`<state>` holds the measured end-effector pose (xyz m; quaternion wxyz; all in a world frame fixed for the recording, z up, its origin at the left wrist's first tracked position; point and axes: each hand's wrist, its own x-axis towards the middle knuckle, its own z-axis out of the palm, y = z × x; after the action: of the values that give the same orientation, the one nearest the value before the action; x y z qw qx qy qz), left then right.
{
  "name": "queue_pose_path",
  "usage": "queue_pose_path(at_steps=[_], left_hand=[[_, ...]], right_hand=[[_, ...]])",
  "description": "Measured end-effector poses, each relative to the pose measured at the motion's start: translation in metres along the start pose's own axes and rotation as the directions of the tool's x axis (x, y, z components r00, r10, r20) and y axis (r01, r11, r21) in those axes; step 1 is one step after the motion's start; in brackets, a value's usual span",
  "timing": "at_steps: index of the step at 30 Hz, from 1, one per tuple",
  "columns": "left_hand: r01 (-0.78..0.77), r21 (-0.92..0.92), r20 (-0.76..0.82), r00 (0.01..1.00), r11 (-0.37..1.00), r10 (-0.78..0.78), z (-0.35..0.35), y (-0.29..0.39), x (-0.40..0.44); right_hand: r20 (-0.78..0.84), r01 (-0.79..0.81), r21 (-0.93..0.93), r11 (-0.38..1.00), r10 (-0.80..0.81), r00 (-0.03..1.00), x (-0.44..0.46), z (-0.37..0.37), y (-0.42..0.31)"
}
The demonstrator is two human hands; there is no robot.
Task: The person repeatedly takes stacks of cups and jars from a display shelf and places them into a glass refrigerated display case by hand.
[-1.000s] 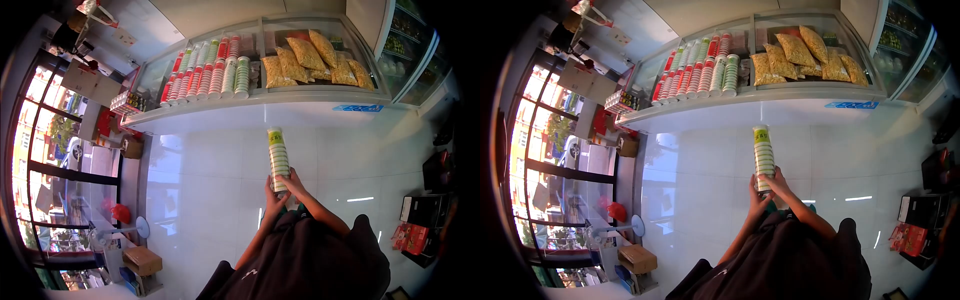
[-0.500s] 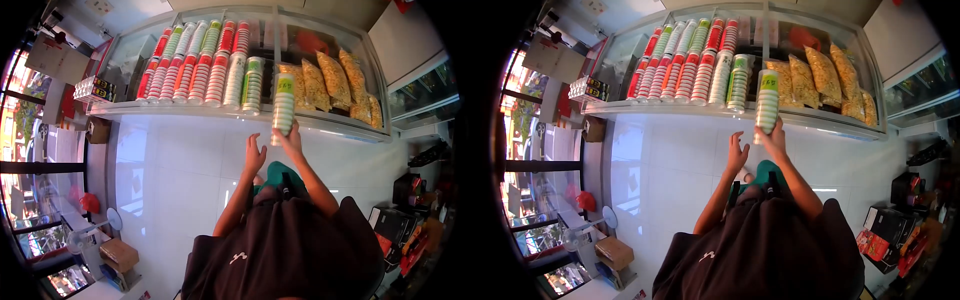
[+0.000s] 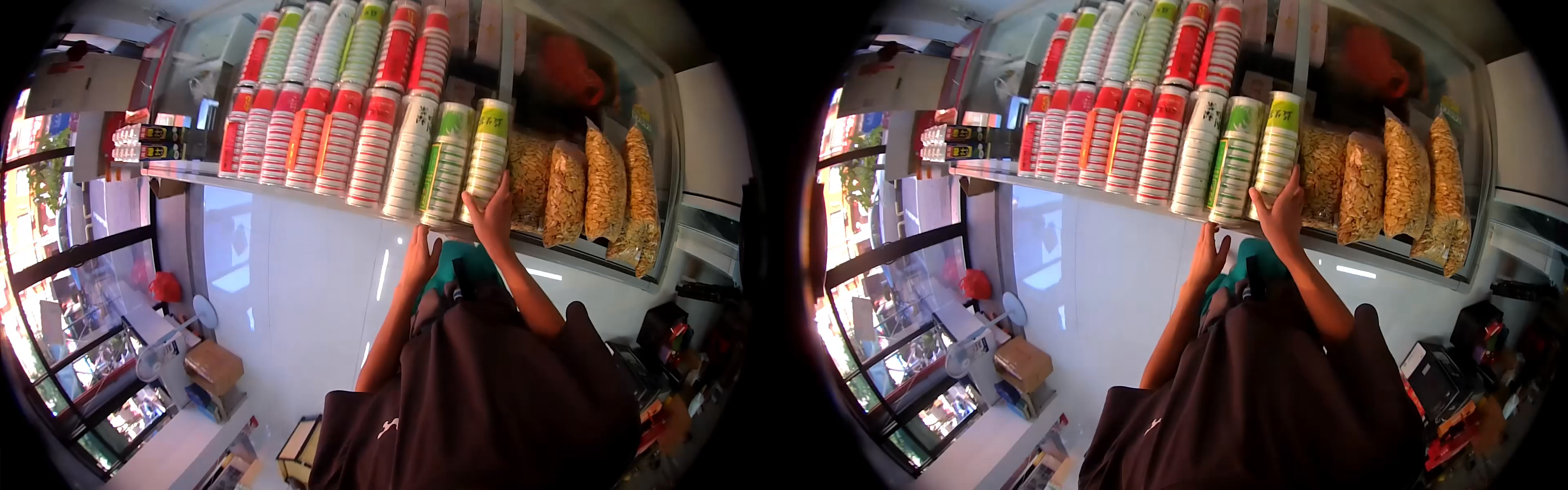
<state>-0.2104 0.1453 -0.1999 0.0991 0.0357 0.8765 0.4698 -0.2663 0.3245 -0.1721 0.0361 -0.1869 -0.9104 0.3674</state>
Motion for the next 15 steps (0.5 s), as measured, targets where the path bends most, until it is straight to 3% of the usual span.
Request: queue_pose_path(at_steps=[3, 6, 12, 14, 15], left_hand=[[0.14, -0.094, -0.033, 0.989, 0.986, -0.143, 0.012, 0.008, 0.008], [0.204, -0.133, -0.063, 0.975, 0.97, -0.214, 0.026, 0.003, 0.016], [0.096, -0.024, -0.202, 0.974, 0.995, -0.099, 0.045, -0.005, 0.023], [0.134, -0.03, -0.21, 0.968, 0.991, -0.137, 0.042, 0.004, 0.028], [0.156, -0.027, -0.208, 0.965, 0.987, -0.158, 0.043, 0.006, 0.028]], right_hand=[[0.098, -0.043, 0.018, 0.999, 0.041, 0.994, 0.009, -0.006, -0.008], [0.121, 0.037, -0.037, 0.999, -0.033, 0.992, 0.012, -0.005, -0.007], [0.158, 0.223, -0.255, 0.941, -0.187, 0.97, 0.022, -0.011, -0.008], [0.155, 0.269, -0.302, 0.915, -0.231, 0.96, 0.027, -0.014, -0.013], [0.196, 0.236, -0.323, 0.916, -0.18, 0.964, 0.031, -0.02, -0.022]])
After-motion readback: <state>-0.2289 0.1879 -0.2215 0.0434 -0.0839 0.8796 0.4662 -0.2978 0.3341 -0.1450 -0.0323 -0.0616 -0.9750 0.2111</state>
